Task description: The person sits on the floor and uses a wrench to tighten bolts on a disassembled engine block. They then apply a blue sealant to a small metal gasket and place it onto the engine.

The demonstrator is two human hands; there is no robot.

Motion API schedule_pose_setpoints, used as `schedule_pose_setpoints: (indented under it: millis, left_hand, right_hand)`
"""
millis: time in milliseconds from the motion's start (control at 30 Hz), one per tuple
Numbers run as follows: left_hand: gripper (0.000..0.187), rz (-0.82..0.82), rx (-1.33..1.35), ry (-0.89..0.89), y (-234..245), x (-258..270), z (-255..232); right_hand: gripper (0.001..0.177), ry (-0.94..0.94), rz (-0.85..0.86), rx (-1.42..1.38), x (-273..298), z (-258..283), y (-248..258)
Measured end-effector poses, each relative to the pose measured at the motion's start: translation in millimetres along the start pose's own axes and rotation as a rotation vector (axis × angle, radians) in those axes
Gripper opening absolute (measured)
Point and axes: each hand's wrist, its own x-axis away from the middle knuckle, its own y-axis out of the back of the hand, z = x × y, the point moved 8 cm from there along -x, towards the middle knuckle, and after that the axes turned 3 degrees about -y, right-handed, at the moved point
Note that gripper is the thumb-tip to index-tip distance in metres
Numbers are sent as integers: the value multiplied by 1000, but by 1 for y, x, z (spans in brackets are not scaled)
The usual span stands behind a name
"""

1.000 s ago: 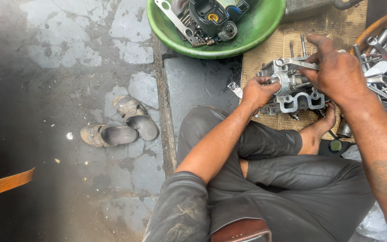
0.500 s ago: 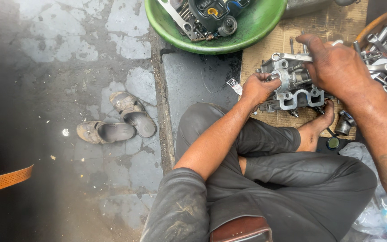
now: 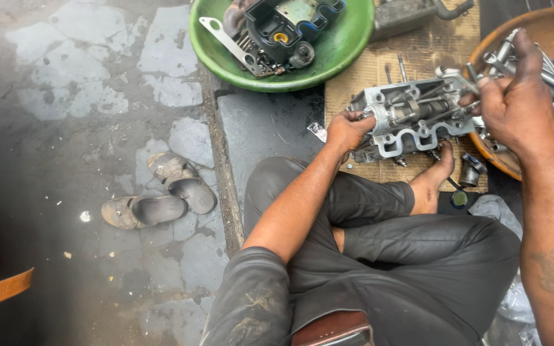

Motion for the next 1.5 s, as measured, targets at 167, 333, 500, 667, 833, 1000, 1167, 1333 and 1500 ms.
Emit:
schedule_pose_setpoints:
  millis: [167, 333, 500, 667, 833, 1000, 1167, 1333, 1500]
  left_hand:
    - [36, 2, 6, 7, 0, 2, -4]
    - [37, -6, 19, 17, 0, 2, -4]
    - [38, 5, 17, 5, 0, -1, 1]
    - [39, 17, 18, 1, 0, -2, 0]
    - [41, 23, 30, 5, 1, 0, 1]
    - [43, 5, -16, 17, 2, 0, 0]
    - [41, 25, 13, 4, 0, -2, 2]
    - [41, 34, 27, 2, -1, -2, 2]
    - [41, 25, 1, 11, -1, -2, 5]
  right_hand:
    - [86, 113, -66, -10, 0, -21, -15]
    - [100, 53, -98, 55, -11, -24, -37]
    - [122, 147, -267, 252, 6, -5, -50]
    - [123, 136, -388, 208, 24, 6, -53]
    - [128, 260, -507, 344, 41, 20, -55]
    - [142, 171, -517, 299, 30, -6, -54]
    - [144, 166, -376, 76, 9, -38, -63]
    - [143, 16, -257, 25, -15, -62, -75]
    - [136, 13, -263, 25, -2, -63, -81]
